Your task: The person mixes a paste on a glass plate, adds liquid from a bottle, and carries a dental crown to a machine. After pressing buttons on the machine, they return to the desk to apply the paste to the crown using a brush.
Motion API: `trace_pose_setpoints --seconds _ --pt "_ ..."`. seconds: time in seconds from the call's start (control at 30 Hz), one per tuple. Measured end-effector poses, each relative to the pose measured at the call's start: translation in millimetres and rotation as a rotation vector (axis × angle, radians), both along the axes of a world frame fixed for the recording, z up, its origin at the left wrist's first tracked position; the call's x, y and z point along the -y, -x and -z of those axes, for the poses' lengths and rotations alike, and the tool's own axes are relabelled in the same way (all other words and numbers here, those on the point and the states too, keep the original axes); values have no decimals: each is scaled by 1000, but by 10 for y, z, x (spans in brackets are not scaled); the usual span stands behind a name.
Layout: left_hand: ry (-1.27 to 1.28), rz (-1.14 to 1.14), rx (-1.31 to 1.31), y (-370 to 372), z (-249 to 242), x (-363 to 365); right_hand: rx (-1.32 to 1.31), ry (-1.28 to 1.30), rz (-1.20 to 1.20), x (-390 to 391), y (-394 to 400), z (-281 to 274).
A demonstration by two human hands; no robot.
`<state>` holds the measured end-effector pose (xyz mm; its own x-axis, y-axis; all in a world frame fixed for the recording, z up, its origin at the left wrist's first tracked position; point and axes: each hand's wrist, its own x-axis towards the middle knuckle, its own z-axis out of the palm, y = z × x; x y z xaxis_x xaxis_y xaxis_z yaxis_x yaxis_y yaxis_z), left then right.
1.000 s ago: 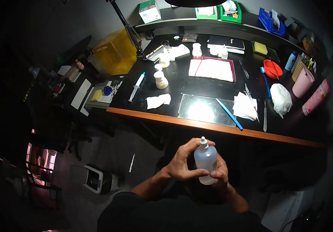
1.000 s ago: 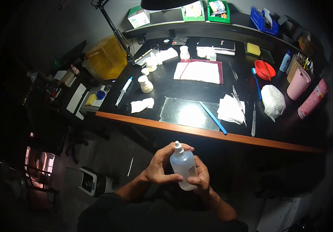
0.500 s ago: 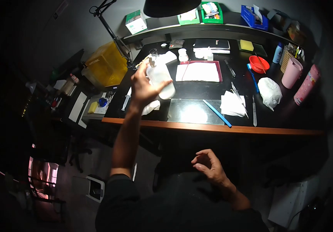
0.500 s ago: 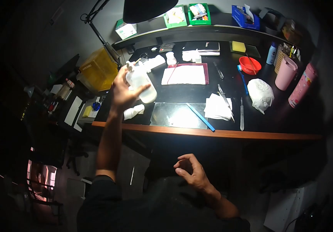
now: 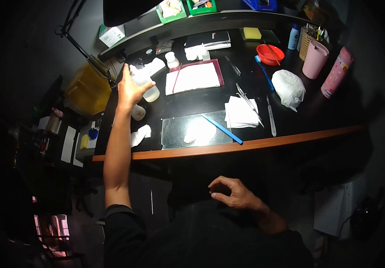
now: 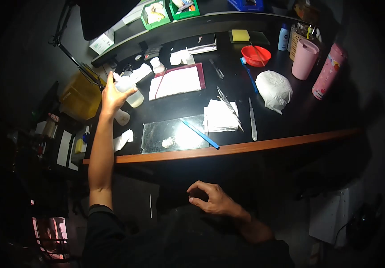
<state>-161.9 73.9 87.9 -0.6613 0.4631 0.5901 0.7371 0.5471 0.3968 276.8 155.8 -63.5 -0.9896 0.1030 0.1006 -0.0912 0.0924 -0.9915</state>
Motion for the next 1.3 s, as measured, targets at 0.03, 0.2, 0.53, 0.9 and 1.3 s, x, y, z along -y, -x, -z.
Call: trace_pose_setpoints --seconds 0.03,0.2,0.53,0.9,1.3 --pt "26 -11 83 -85 -69 38 -22 -50 -23 -75 -17 -47" --pt "-306 174 -309 -429 -221 401 -111 -161 -21 -757 -319 -654" --pt "-602 11 397 -577 958 1723 -60 -424 752 -1898 -140 -916" --pt "-723 -180 297 -734 879 1497 2 -406 711 -2109 -264 -658" --pt "-606 -58 482 -926 679 1469 127 -634 1030 -1718 55 -1006"
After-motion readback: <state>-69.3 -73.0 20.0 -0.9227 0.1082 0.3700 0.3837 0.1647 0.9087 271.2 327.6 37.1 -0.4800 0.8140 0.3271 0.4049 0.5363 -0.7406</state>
